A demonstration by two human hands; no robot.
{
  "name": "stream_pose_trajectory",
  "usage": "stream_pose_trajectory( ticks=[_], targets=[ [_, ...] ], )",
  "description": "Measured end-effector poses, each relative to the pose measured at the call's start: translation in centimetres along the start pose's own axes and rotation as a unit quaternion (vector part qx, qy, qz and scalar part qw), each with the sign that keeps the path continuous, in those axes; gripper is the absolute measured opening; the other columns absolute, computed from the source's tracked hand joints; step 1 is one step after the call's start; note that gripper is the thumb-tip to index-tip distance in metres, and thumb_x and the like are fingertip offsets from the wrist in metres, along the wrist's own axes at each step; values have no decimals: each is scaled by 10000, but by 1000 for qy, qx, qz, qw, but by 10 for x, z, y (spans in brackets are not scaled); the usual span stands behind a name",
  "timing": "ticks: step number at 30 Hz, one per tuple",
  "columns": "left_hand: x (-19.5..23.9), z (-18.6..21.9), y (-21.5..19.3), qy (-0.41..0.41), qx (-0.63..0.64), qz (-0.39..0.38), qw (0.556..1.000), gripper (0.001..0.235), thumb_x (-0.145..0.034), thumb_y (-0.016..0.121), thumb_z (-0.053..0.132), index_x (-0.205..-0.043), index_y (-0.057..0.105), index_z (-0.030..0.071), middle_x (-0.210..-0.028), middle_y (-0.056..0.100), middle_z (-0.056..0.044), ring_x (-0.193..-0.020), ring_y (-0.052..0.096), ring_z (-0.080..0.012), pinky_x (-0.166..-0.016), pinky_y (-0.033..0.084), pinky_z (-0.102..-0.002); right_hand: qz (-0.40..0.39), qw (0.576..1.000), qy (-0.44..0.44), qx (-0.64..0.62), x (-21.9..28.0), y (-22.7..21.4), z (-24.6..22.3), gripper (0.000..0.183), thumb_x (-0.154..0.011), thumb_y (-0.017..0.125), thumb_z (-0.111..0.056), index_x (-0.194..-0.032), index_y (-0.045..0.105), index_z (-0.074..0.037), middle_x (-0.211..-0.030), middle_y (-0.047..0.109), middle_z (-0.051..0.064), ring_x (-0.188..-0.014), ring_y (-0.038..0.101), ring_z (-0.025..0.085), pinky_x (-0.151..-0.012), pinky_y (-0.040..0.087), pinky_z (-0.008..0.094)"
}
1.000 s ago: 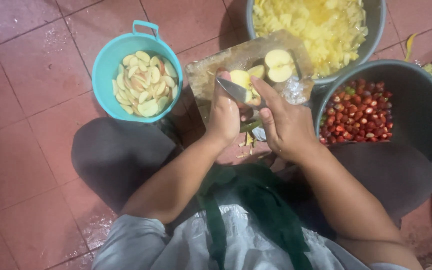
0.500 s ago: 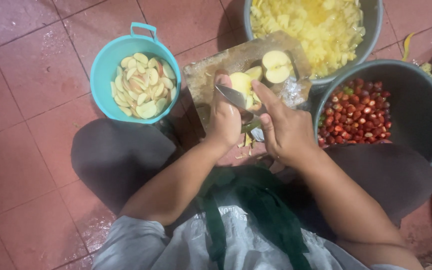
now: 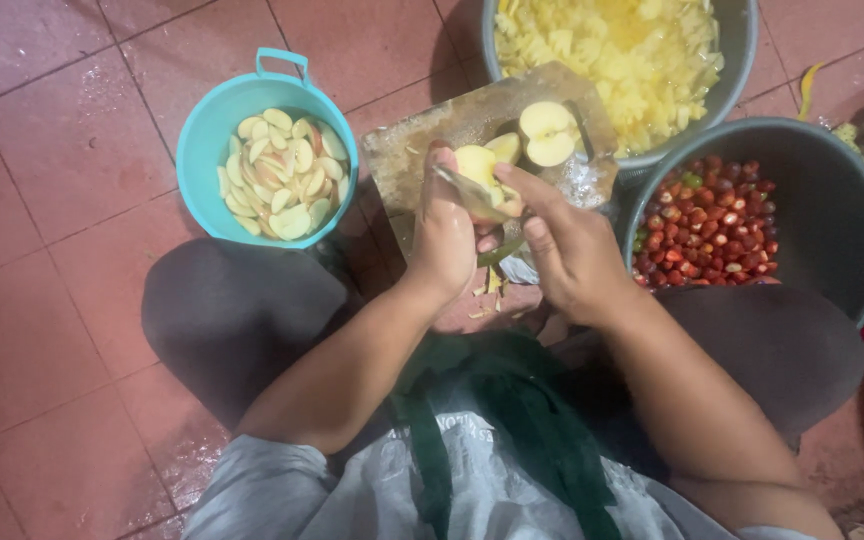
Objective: Cutting and slicing apples on a cutting board while sitting on the floor.
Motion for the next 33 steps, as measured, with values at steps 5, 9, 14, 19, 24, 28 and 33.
stream_pose_trajectory(
  ticks=[5,9,14,19,24,28,33],
  targets=[
    [-6,-9,-4,-16,35,-25,999,410,-1130,335,480,-1112,504,107,-815,581,-58,-564,474,-110,-452,353,-257,-76,954,143,-253,10,15,28,478,-1128,392,-308,-1551,499,-112,-935,544,186,-750,523,319,-699,456,391],
    [4,14,5,44,-69,-29,996,400,-1138,312,452,-1127,490,93,-868,596,-78,-609,557,-128,-478,429,-277,-51,992,78,-87,4,3,12,459,-1102,441,-272,-1537,502,-140,-972,585,157,-732,558,327,-643,461,406],
    [14,31,11,135,-168,4,976,372,-1143,279,416,-1171,475,100,-963,617,-81,-727,647,-135,-561,523,-273,19,988,-27,149,5,-3,-10,448,-1096,517,-232,-1539,505,-166,-959,628,104,-740,630,317,-646,491,438],
    [14,21,9,106,-122,12,987,373,-1128,269,416,-1156,464,99,-917,630,-78,-666,637,-126,-489,471,-247,26,991,-14,131,2,-4,-16,434,-1100,510,-228,-1528,508,-154,-1036,667,126,-798,664,326,-688,513,433],
    [21,17,7,114,-159,12,981,357,-1150,288,393,-1222,437,76,-933,627,-92,-701,615,-117,-531,468,-240,13,997,9,70,4,1,-9,421,-1119,483,-244,-1525,491,-133,-1151,708,160,-891,706,357,-772,547,436],
    [26,18,8,114,-217,43,969,444,-1118,314,366,-1440,333,60,-1123,617,-122,-910,640,-156,-700,552,-275,-3,998,44,38,8,7,2,416,-1118,459,-268,-1502,470,-107,-1033,713,162,-852,704,384,-765,538,469],
    [26,11,5,162,-291,35,942,535,-1130,298,361,-1556,254,40,-1346,586,-173,-1181,636,-248,-947,554,-359,-4,998,61,15,9,11,11,410,-1122,447,-297,-1475,445,-87,-884,694,163,-796,692,414,-734,526,495]
  ],
)
Point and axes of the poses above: each hand's wrist, its own x-axis away from the middle knuckle, its own y-axis out of the palm, z = x × y, the point moved 9 cm from there along -x, towards the middle knuckle
